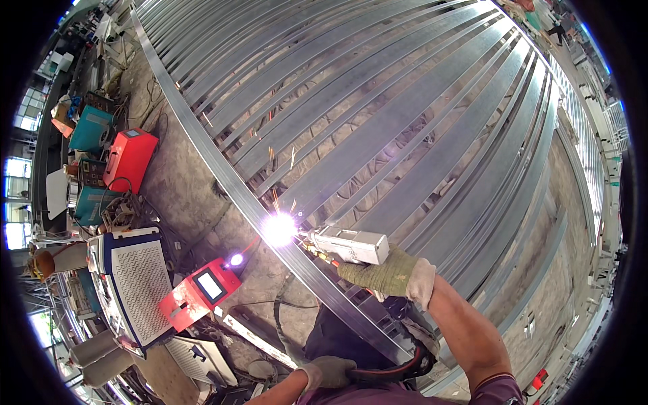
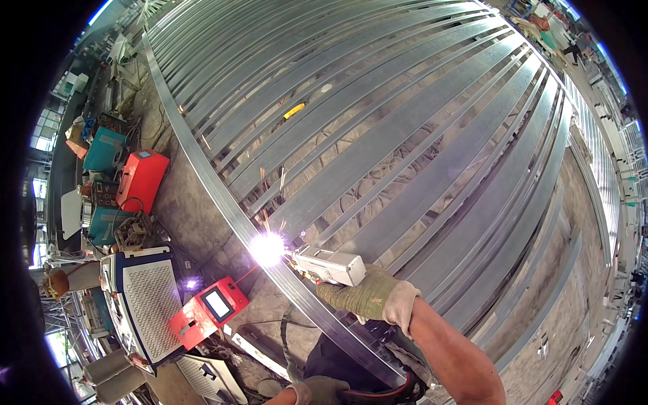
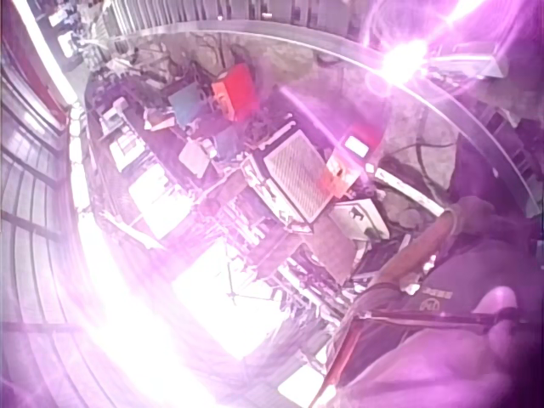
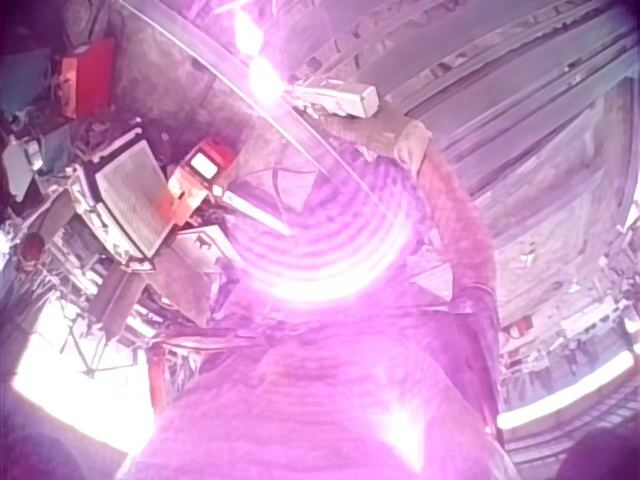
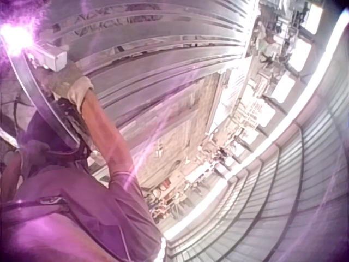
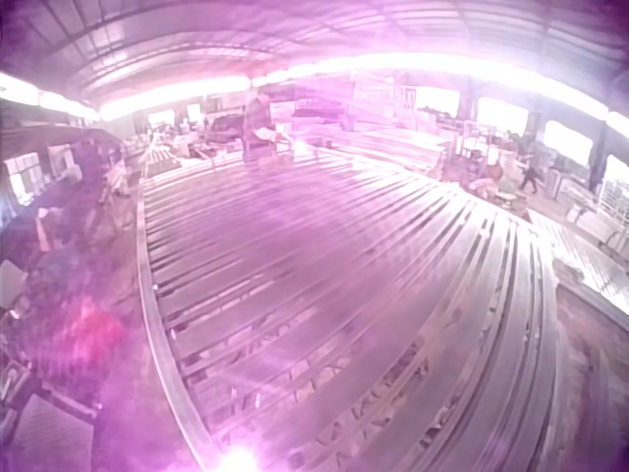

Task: The person welds a long metal frame using a handheld welding torch, moving steadily along the seam to join metal bars. After completing the weld, the person walks away from the frame.

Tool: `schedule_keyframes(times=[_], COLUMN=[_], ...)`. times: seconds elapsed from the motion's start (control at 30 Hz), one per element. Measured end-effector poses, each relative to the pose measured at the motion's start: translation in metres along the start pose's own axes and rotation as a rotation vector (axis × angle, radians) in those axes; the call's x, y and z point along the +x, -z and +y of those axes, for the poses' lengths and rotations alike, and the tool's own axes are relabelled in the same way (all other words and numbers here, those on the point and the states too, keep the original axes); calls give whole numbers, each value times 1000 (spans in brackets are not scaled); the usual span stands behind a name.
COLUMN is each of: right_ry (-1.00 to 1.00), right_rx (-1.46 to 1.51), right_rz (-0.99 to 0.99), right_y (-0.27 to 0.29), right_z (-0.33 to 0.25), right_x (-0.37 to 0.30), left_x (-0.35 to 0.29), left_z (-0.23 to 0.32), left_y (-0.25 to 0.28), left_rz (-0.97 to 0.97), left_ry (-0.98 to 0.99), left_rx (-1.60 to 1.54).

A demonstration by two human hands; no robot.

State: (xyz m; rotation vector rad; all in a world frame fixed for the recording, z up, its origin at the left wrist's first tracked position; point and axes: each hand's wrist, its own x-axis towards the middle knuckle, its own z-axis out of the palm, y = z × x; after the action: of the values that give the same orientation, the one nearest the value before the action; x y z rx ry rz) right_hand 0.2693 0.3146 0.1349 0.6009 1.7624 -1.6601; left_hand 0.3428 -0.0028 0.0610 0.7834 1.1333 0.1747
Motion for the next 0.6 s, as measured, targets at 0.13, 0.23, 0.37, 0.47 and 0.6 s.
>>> schedule_keyframes(times=[0.13, 0.23, 0.37, 0.47, 0.6], right_ry=[19, 46, 32, 39, 53], right_rx=[38, 57, 50, 45, 77], right_rz=[11, 23, 36, 42, 55], right_y=[-2, -4, -4, -4, -5], right_z=[5, 12, 14, 14, 12], right_x=[0, 1, 0, 0, -2], left_x=[1, 4, 12, 9, 15], left_z=[-2, -5, -12, -8, -16], left_y=[-1, -5, -11, -9, -16], left_rz=[-18, -19, -44, -35, -35], left_ry=[-4, -5, -4, 2, -11], left_rx=[-1, -5, -4, 2, 6])
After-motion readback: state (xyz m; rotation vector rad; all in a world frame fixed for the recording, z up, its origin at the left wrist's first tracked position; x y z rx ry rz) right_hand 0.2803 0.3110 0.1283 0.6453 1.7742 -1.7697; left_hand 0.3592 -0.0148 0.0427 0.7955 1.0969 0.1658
